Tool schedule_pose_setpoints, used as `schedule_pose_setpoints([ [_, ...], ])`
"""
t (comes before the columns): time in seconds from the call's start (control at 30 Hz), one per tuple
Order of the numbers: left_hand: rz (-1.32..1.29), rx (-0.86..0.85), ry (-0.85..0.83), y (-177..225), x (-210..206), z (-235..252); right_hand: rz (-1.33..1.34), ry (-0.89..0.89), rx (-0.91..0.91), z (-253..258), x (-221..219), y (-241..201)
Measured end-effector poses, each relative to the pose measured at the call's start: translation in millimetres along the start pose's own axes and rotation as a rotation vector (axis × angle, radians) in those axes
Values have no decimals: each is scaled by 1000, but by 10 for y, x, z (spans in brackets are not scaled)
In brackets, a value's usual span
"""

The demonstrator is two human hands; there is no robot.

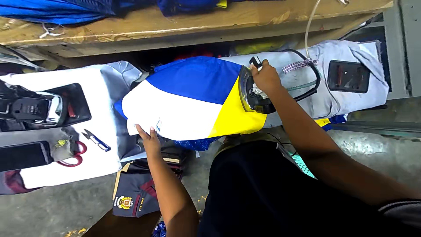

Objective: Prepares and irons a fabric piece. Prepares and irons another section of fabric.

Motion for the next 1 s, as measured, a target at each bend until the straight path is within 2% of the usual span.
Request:
schedule_pose_setpoints([
  [0.17, 17, 28, -10, -23, -2, 5, -82, -112, 76, -221, -76, 136],
  [0.3, 20, 33, -1, -48, -18, 24, -143, -166, 172, -233, -193, -6],
  [0.5, 45, 132, -19, -72, 32, 1, -64, -110, 141, 37, -319, -471],
  [0.73, 50, 207, -72, -40, 45, -63, -89, -86, 116, 14, -341, -480],
  [0.9, 56, 217, -43, -13, 25, -83, -27, -55, 120, 91, -382, -693],
  [1.0, 95, 228, -22, -5, 38, -93, -47, -83, 129, 26, -381, -641],
])
Point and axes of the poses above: each hand's wrist, its own z-axis towards the middle knuckle, its own x-axis out of the back of the hand, y = z × x, the point moved 5 cm from there along z, towards the middle knuckle, and after that the axes turned 15 degrees about z, right-handed, at the moved point
